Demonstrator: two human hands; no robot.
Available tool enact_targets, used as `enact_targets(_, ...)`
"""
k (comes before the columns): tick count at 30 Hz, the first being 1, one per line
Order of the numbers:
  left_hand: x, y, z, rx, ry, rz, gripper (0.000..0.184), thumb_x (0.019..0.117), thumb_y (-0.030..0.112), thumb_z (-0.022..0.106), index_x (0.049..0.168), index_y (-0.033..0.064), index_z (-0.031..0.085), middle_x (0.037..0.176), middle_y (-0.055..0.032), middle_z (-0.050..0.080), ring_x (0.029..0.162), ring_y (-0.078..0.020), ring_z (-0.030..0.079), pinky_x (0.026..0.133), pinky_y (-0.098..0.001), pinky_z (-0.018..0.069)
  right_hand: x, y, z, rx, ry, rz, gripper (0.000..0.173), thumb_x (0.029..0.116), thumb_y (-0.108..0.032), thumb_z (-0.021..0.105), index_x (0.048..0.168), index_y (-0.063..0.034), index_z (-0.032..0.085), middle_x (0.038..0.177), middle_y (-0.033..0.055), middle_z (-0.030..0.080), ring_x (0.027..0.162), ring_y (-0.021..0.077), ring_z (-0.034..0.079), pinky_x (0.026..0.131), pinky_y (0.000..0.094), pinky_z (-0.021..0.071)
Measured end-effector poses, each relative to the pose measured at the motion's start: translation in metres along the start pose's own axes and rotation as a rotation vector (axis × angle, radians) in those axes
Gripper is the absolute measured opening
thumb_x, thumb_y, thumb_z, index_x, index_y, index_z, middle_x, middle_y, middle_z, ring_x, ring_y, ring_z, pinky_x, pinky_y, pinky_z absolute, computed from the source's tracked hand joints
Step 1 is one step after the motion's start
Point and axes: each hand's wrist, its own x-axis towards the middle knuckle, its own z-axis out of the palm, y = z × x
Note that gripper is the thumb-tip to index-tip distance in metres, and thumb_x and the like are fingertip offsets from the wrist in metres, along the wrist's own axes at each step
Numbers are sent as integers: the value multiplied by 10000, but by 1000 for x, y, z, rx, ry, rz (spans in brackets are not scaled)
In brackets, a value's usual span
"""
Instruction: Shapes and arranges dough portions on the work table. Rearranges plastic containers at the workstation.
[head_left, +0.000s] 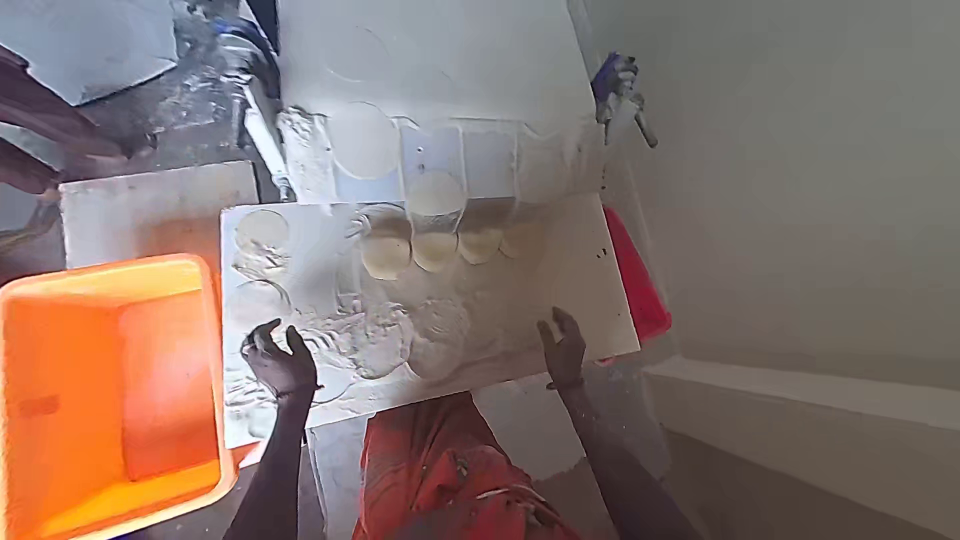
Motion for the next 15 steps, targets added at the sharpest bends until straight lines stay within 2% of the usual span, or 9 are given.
enact_targets(2,-36,-5,25,0,-20,80,490,1045,294,525,1354,-84,568,1450,-329,507,1427,-494,405,1213,-540,293,12,41,-8,-30,148,63,655,997,-360,652,1461,68,475,1493,294,495,1396,408,494,1163,527,404)
enact_targets(4,-60,-17,49,21,4,37,670,1039,408,504,1461,-109,445,1557,-345,372,1496,-508,281,1251,-553,205,17,79,-2,-78,219,133,833,966,-480,653,1528,68,373,1577,293,390,1475,408,391,1215,511,337)
enact_targets(7,-90,-11,77,-9,-4,94,821,1006,458,486,1529,-145,297,1602,-375,255,1514,-523,220,1260,-564,175,13,105,28,-118,260,35,949,929,-557,607,1534,120,330,1605,332,313,1515,446,300,1253,512,260)
enact_targets(9,-104,12,89,-125,-109,201,786,987,386,542,1517,-150,321,1603,-374,253,1521,-503,224,1260,-552,198,7,91,48,-104,207,-92,892,956,-541,560,1505,137,376,1587,340,344,1511,462,301,1257,530,245)
enact_targets(10,-108,24,94,-187,-176,270,768,992,403,505,1510,-143,347,1602,-359,276,1524,-471,246,1258,-528,223,6,82,54,-98,151,-181,839,976,-531,530,1482,131,431,1567,328,392,1501,451,332,1251,527,265)
enact_targets(12,-99,38,99,-308,-245,414,820,1024,544,381,1504,-121,382,1602,-334,303,1533,-415,267,1257,-484,254,17,63,47,22,87,-311,719,991,-452,513,1437,111,506,1517,283,490,1453,378,446,1207,467,368)
enact_targets(13,-80,43,99,-380,-203,455,794,1037,533,357,1479,-124,415,1586,-346,323,1527,-421,277,1257,-492,249,36,59,37,103,101,-328,645,1000,-364,499,1428,119,507,1504,283,502,1436,357,471,1191,453,393)
enact_targets(15,-25,46,95,-582,-95,384,647,1072,355,308,1424,-173,434,1537,-353,387,1487,-386,361,1252,-452,278,94,63,14,339,151,-216,479,1063,-206,427,1399,121,519,1455,262,547,1362,283,546,1134,396,460)
